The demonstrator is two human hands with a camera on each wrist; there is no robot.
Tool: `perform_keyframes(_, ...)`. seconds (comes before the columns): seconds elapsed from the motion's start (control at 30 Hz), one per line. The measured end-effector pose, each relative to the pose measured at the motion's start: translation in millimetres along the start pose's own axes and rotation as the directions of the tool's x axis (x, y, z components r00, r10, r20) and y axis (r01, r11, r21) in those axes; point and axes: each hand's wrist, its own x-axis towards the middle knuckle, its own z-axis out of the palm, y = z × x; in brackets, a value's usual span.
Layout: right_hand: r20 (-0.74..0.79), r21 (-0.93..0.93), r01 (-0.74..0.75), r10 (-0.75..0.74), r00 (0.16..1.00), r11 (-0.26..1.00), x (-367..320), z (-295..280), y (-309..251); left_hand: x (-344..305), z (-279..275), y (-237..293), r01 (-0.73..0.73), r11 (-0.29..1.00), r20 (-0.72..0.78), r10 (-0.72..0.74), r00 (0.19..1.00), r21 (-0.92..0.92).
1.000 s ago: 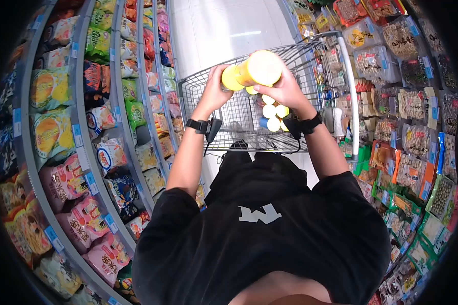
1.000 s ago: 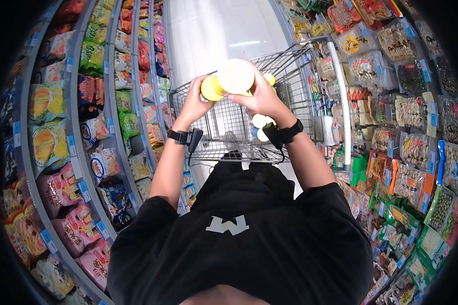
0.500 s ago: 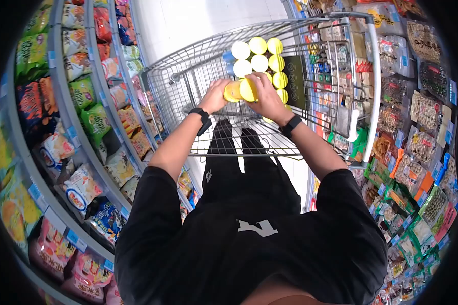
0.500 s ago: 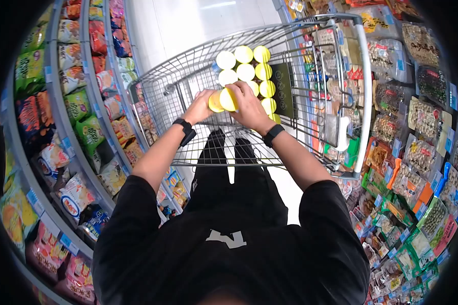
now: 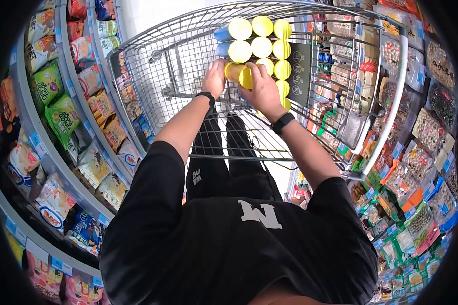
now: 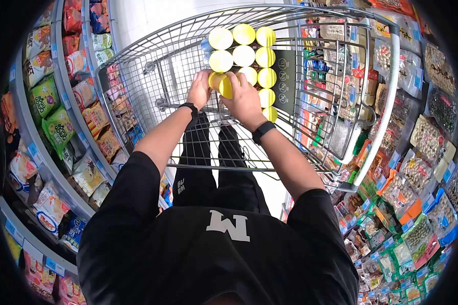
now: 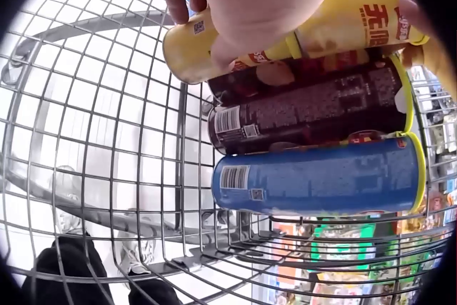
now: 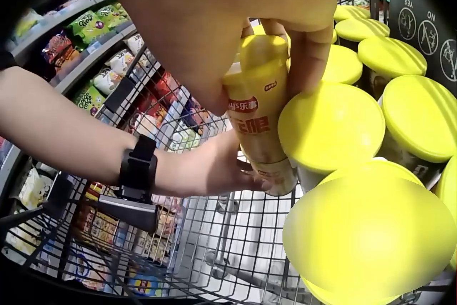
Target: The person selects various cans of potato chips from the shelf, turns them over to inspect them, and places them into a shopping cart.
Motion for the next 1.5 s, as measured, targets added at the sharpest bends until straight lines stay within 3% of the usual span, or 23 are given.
perform_keyframes(0.1, -0.05, -0.239, 0.06, -0.074, 0.996, 0.969, 0.4, -2.9, -4.4, 1.6, 12.1, -6.0, 0.035, 0.999, -0.047, -0.035, 0.998, -0.001)
perform_keyframes(0.27, -0.064, -0.21, 0.056, -0.07, 0.995, 0.976, 0.9, 7.1, -5.6, -0.3, 19.9, -5.6, 0.111, 0.993, -0.041, -0.112, 0.993, -0.038)
perform_keyframes(0.33, -0.124, -0.232, 0.047, -0.078, 0.989, 0.971, 1.0, 7.0, -9.0, -2.0, 22.0, -10.5, 0.108, 0.994, -0.048, -0.109, 0.993, -0.032)
perform_keyframes(0.53, -0.105, -0.248, 0.044, -0.072, 0.992, 0.968, 8.5, 13.0, -9.6, -2.8, 23.6, -17.4, 0.059, 0.998, -0.079, -0.061, 0.995, -0.032)
perform_keyframes(0.7, -0.108, -0.255, 0.025, -0.054, 0.993, 0.966, 9.1, 17.1, -10.0, -1.7, 19.1, -14.2, 0.11, 0.994, -0.038, -0.11, 0.993, -0.01)
perform_keyframes(0.77, -0.095, -0.255, 0.007, -0.032, 0.995, 0.967, 8.3, 16.9, -10.9, -3.3, 11.1, -3.2, 0.277, 0.96, 0.063, -0.28, 0.958, 0.053)
perform_keyframes(0.8, -0.096, -0.255, 0.01, -0.036, 0.995, 0.967, 7.4, 15.7, -11.7, -4.9, 10.6, -3.4, 0.276, 0.959, 0.059, -0.279, 0.958, 0.054)
perform_keyframes(0.87, -0.075, -0.225, -0.013, -0.004, 0.997, 0.974, 4.2, 9.2, -15.1, -8.7, 4.4, -2.9, 0.423, 0.903, 0.054, -0.427, 0.903, 0.067)
perform_keyframes(0.9, -0.08, -0.223, -0.004, -0.014, 0.997, 0.975, -0.1, 4.9, -17.8, -10.2, -3.6, -6.8, 0.474, 0.874, 0.155, -0.485, 0.861, 0.107)
perform_keyframes(0.93, -0.064, -0.237, -0.002, -0.013, 0.998, 0.972, -4.3, -0.3, -21.3, -12.7, -13.8, -8.5, 0.471, 0.875, 0.134, -0.483, 0.865, 0.109)
perform_keyframes(1.0, -0.024, -0.242, 0.022, -0.028, 0.999, 0.97, -12.6, -11.3, -27.4, -20.4, -36.0, -14.8, 0.549, 0.804, 0.246, -0.593, 0.766, 0.229)
perform_keyframes(1.07, 0.0, -0.23, 0.063, -0.064, 0.998, 0.971, -24.9, -24.9, -35.9, -29.8, -64.9, -37.1, 0.599, 0.789, 0.374, -0.6, 0.707, 0.133)
perform_keyframes(1.13, 0.034, -0.18, 0.127, -0.123, 0.992, 0.975, -38.0, -37.7, -43.0, -47.9, -99.8, -36.7, 0.59, 0.803, 0.255, -0.59, 0.766, 0.085)
perform_keyframes(1.17, 0.129, -0.156, 0.134, -0.114, 0.985, 0.979, -43.0, -44.3, -46.1, -58.1, -121.4, -28.8, 0.648, 0.762, 0.214, -0.631, 0.746, -0.01)
perform_keyframes(1.2, 0.125, -0.112, 0.228, -0.214, 0.969, 0.967, -50.9, -44.4, -41.2, -71.8, -145.9, -10.7, 0.693, 0.713, 0.179, -0.671, 0.719, -0.112)
perform_keyframes(1.27, 0.182, 0.03, 0.368, -0.367, 0.912, 0.929, -66.2, -43.1, -34.8, -108.6, -177.3, 4.2, 0.588, 0.804, -0.107, -0.594, 0.797, -0.087)
perform_keyframes(1.33, 0.319, 0.079, 0.395, -0.399, 0.86, 0.915, -88.3, -54.4, -43.9, -153.3, -201.0, 22.7, 0.525, 0.844, -0.298, -0.531, 0.793, -0.108)
perform_keyframes(1.37, 0.399, 0.111, 0.446, -0.451, 0.798, 0.888, -97.0, -53.4, -43.6, -179.6, -206.5, 36.5, 0.507, 0.841, -0.359, -0.539, 0.762, -0.189)
perform_keyframes(1.4, 0.582, 0.067, 0.426, -0.382, 0.718, 0.902, -104.2, -54.2, -50.2, -205.7, -210.0, 54.4, 0.475, 0.839, -0.414, -0.544, 0.73, -0.266)
perform_keyframes(1.47, 0.649, 0.006, 0.451, -0.347, 0.677, 0.892, -127.6, -25.6, -33.2, -262.7, -208.8, 91.4, 0.537, 0.794, -0.442, -0.605, 0.662, -0.283)
perform_keyframes(1.5, 0.692, 0.014, 0.482, -0.357, 0.628, 0.876, -139.1, -31.4, -36.5, -294.9, -196.4, 113.5, 0.475, 0.843, -0.574, -0.526, 0.628, -0.252)
